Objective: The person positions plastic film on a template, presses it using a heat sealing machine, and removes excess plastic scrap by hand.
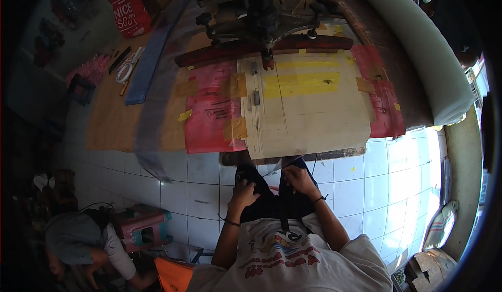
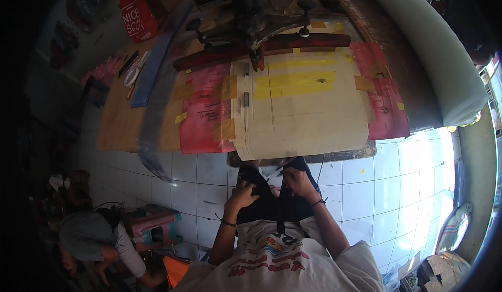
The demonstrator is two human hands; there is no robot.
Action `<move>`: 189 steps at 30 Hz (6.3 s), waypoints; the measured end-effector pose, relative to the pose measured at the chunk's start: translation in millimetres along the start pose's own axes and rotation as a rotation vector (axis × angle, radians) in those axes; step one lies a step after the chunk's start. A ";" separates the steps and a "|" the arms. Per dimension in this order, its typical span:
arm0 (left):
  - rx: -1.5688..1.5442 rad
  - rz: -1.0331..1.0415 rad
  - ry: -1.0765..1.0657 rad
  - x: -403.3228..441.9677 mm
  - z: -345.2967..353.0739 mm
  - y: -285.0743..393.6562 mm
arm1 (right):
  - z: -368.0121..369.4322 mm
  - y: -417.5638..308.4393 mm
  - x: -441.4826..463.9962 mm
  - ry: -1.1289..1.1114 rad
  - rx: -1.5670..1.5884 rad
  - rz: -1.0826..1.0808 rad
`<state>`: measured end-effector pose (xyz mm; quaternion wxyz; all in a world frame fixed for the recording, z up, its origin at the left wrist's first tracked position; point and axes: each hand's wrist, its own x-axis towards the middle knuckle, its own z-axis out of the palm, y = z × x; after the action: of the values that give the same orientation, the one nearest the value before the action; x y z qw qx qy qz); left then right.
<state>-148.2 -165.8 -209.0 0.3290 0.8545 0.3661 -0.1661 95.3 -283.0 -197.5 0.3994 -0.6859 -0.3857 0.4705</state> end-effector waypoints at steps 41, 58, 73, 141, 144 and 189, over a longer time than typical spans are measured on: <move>-0.125 0.644 0.800 29.7 -254.0 124.0 | -87.4 -231.4 54.5 0.465 -0.933 -0.595; -0.193 0.717 0.774 31.6 -256.5 118.8 | -105.2 -241.0 45.1 0.413 -0.816 -0.533; -0.803 0.670 0.678 25.9 -255.6 107.8 | -91.4 -236.5 37.7 0.180 0.015 -0.477; -0.602 0.724 0.726 24.3 -251.1 106.0 | -95.0 -230.8 33.7 0.182 0.064 -0.450; -0.607 0.727 0.723 23.2 -251.8 107.0 | -96.0 -230.4 32.5 0.170 0.048 -0.431; -0.615 0.715 0.565 20.0 -254.0 109.9 | -95.2 -229.1 33.7 0.103 -0.076 -0.516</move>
<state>-42.9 -38.4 13.9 0.4885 0.8013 0.1587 0.3067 159.7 -182.3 22.5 0.4994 -0.6024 -0.5442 0.3026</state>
